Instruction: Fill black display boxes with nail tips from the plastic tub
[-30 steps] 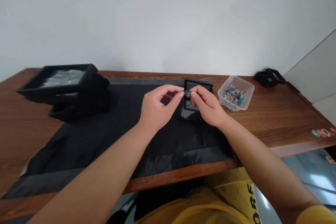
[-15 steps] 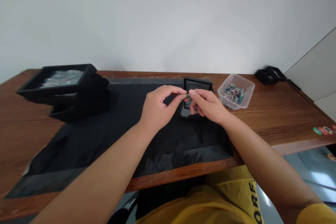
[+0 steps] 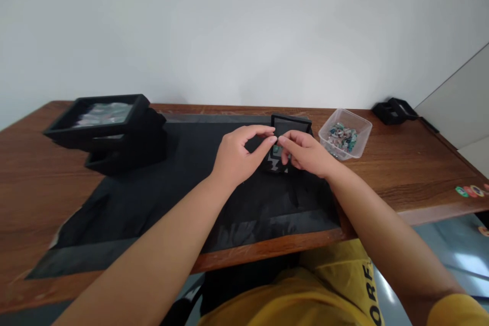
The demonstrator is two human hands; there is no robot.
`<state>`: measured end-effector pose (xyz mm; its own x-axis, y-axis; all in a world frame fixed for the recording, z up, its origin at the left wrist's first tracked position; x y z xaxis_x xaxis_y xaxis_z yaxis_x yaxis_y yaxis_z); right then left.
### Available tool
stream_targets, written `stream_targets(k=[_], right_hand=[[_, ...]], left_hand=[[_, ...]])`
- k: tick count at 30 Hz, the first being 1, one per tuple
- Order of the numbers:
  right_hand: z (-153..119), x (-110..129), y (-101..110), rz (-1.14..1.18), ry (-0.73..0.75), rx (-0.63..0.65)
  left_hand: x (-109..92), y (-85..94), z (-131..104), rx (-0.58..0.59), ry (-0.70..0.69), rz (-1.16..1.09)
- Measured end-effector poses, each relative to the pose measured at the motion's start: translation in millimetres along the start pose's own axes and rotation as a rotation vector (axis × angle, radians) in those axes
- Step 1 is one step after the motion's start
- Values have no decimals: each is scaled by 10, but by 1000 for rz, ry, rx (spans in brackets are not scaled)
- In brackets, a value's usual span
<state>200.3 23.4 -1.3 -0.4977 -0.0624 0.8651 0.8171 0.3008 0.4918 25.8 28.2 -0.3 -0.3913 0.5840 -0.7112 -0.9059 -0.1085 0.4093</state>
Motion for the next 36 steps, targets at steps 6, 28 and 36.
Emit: stream_targets(k=[6,28,36], right_hand=[[-86,19,81,-765,-135,-148],[-1,-26,69,-786,-205,-106],[-67,14,42,-865,-265,-148]], left_hand=[[303,-83,-19,185,255,186],[438,-157,-30,394,276,322],[424,-161,-33,385,250,316]])
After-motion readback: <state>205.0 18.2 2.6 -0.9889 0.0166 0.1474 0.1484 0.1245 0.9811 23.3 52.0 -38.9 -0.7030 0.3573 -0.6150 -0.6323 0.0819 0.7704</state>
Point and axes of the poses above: each hand's wrist, its own z-axis towards the middle knuckle, its own y-axis out of the back of the hand, x = y × z, the point moved 4 cm from there along z, towards the middle knuckle, and after that the axes turned 6 degrees about -z, right-handed, at the moved point
